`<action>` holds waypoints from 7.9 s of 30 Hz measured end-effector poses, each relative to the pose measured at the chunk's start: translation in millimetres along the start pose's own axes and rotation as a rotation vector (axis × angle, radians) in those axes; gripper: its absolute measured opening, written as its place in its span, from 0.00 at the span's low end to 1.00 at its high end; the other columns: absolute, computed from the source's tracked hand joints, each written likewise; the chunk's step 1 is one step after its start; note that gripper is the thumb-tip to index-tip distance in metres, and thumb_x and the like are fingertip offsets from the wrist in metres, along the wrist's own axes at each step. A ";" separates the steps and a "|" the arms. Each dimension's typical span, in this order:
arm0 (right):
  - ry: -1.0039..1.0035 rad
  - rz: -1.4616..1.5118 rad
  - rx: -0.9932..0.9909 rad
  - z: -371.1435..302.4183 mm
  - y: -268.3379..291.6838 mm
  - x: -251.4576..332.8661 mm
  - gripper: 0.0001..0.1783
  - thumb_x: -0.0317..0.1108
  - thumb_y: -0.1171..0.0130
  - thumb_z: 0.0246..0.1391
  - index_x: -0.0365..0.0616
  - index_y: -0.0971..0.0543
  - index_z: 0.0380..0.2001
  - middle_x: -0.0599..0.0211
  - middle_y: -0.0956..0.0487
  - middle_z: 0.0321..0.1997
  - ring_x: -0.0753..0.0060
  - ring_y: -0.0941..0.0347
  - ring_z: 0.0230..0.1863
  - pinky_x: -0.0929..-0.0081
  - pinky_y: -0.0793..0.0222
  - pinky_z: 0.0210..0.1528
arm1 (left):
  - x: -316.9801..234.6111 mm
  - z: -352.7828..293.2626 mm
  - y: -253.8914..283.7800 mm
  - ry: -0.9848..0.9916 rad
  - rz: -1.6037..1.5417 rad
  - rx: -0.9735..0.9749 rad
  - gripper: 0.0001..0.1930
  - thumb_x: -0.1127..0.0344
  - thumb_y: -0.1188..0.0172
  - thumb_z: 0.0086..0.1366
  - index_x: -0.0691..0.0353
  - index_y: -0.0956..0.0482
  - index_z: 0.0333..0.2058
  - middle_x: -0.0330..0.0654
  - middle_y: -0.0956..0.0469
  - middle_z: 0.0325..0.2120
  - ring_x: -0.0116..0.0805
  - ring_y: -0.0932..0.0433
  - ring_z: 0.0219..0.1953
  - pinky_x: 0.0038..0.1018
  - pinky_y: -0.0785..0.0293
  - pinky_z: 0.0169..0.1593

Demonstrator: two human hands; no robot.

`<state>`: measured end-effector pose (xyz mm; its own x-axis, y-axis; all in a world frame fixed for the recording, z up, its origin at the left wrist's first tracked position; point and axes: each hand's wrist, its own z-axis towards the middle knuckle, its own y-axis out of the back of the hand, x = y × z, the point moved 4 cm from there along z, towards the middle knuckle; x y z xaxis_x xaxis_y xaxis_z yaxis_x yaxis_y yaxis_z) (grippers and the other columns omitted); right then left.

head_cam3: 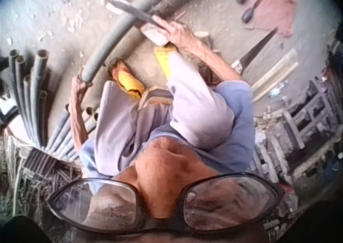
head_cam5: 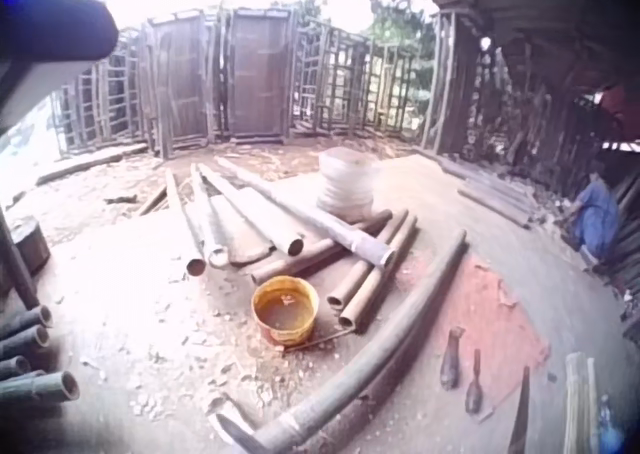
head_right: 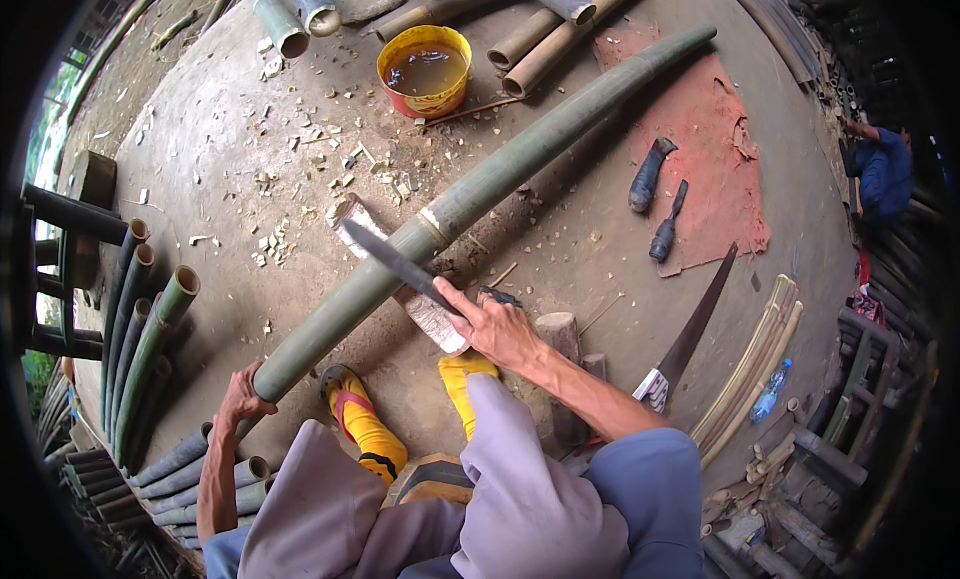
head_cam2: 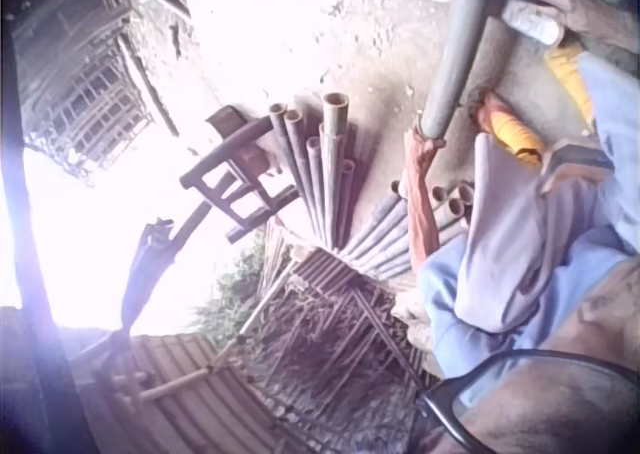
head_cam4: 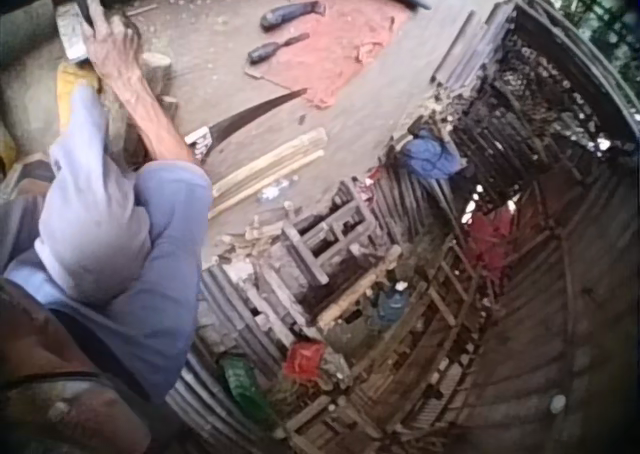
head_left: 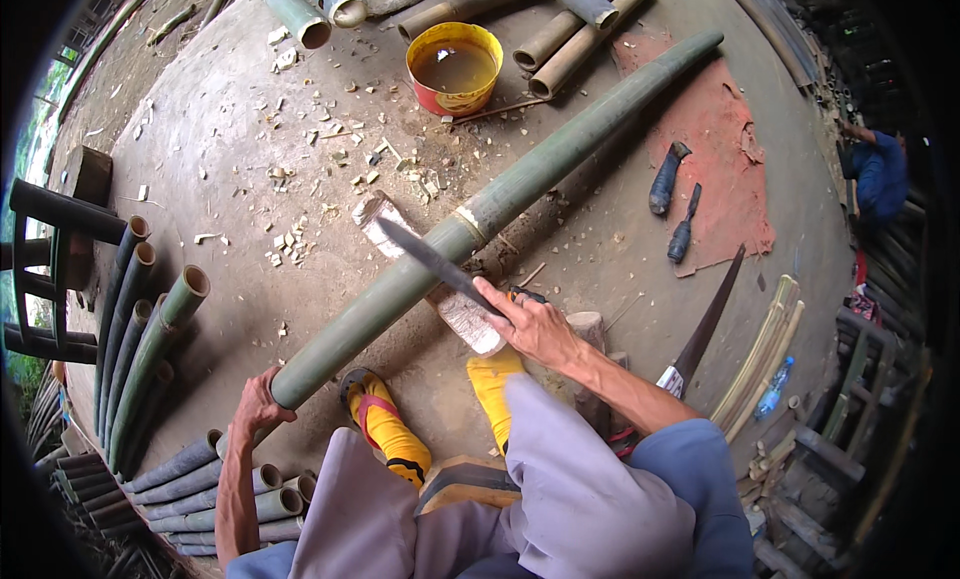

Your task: The person shaves the nodes and surface of a long bamboo pole using a large knife, turning the pole over to reach different sides.

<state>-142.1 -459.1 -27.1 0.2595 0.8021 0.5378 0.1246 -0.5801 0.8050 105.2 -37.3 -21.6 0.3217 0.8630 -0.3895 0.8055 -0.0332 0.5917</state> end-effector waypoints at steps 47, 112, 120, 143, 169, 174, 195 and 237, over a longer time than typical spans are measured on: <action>-0.571 1.392 -0.542 -1.9 3.2 -50.3 0.11 0.42 0.50 0.68 0.46 0.32 0.39 0.64 0.23 0.21 0.74 0.25 0.16 0.74 0.25 0.15 | -2.3 5.7 4.1 -0.162 0.158 -0.311 0.32 0.62 0.31 0.31 0.57 0.22 0.43 0.47 0.19 0.35 0.52 0.20 0.40 0.41 0.24 0.46; -0.139 0.305 -0.006 -29.3 -10.6 34.5 0.38 0.34 0.43 0.62 0.48 0.45 0.72 0.39 0.26 0.24 0.41 0.23 0.23 0.57 0.25 0.26 | 2.3 -5.8 -21.5 -0.149 0.364 -0.544 0.34 0.67 0.31 0.36 0.58 0.26 0.48 0.45 0.22 0.42 0.46 0.23 0.45 0.39 0.31 0.50; -0.122 0.283 -0.090 -11.0 -14.7 42.6 0.38 0.37 0.45 0.63 0.56 0.47 0.73 0.45 0.23 0.21 0.43 0.23 0.21 0.53 0.25 0.21 | 3.2 -8.4 -29.9 -0.215 0.434 -0.714 0.34 0.69 0.32 0.38 0.60 0.26 0.50 0.45 0.22 0.42 0.46 0.24 0.47 0.40 0.32 0.53; -0.404 0.256 -0.519 -17.4 -18.4 12.1 0.33 0.37 0.51 0.67 0.52 0.46 0.73 0.46 0.18 0.28 0.67 0.25 0.17 0.66 0.26 0.15 | -7.6 0.6 -2.6 -0.103 0.146 -0.295 0.33 0.61 0.31 0.31 0.57 0.22 0.43 0.47 0.19 0.34 0.53 0.20 0.39 0.42 0.25 0.44; -0.247 0.357 -0.466 -27.1 6.1 18.0 0.33 0.34 0.48 0.66 0.51 0.43 0.72 0.43 0.23 0.55 0.50 0.18 0.42 0.62 0.23 0.40 | 10.1 -61.5 36.8 -0.215 0.357 -0.503 0.36 0.72 0.33 0.33 0.59 0.28 0.49 0.46 0.23 0.39 0.47 0.25 0.46 0.38 0.36 0.55; -0.187 0.350 -0.544 -27.9 3.7 16.4 0.34 0.33 0.47 0.65 0.52 0.43 0.71 0.39 0.21 0.49 0.40 0.20 0.42 0.58 0.22 0.37 | 131.9 -89.3 32.9 0.126 0.543 -0.525 0.37 0.74 0.33 0.36 0.56 0.29 0.52 0.43 0.24 0.45 0.44 0.28 0.55 0.47 0.43 0.63; -0.207 0.271 -0.321 -10.4 -7.8 6.4 0.37 0.36 0.45 0.64 0.61 0.45 0.73 0.41 0.20 0.30 0.41 0.21 0.26 0.48 0.26 0.25 | -120.0 79.8 -13.6 -0.317 0.241 -0.386 0.38 0.62 0.25 0.36 0.57 0.29 0.50 0.49 0.21 0.39 0.52 0.21 0.44 0.43 0.25 0.48; -0.364 0.388 -0.372 -10.8 -10.1 21.9 0.35 0.34 0.48 0.65 0.51 0.45 0.72 0.49 0.19 0.32 0.53 0.20 0.26 0.57 0.20 0.36 | -51.0 43.0 -17.6 -0.273 0.382 -0.597 0.38 0.64 0.25 0.32 0.60 0.28 0.47 0.47 0.22 0.38 0.48 0.23 0.44 0.40 0.31 0.48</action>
<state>-147.9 -434.1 -20.7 0.5354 0.4071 0.7400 -0.3663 -0.6776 0.6377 96.0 -102.5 -42.5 0.6986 0.6881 -0.1962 0.2322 0.0413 0.9718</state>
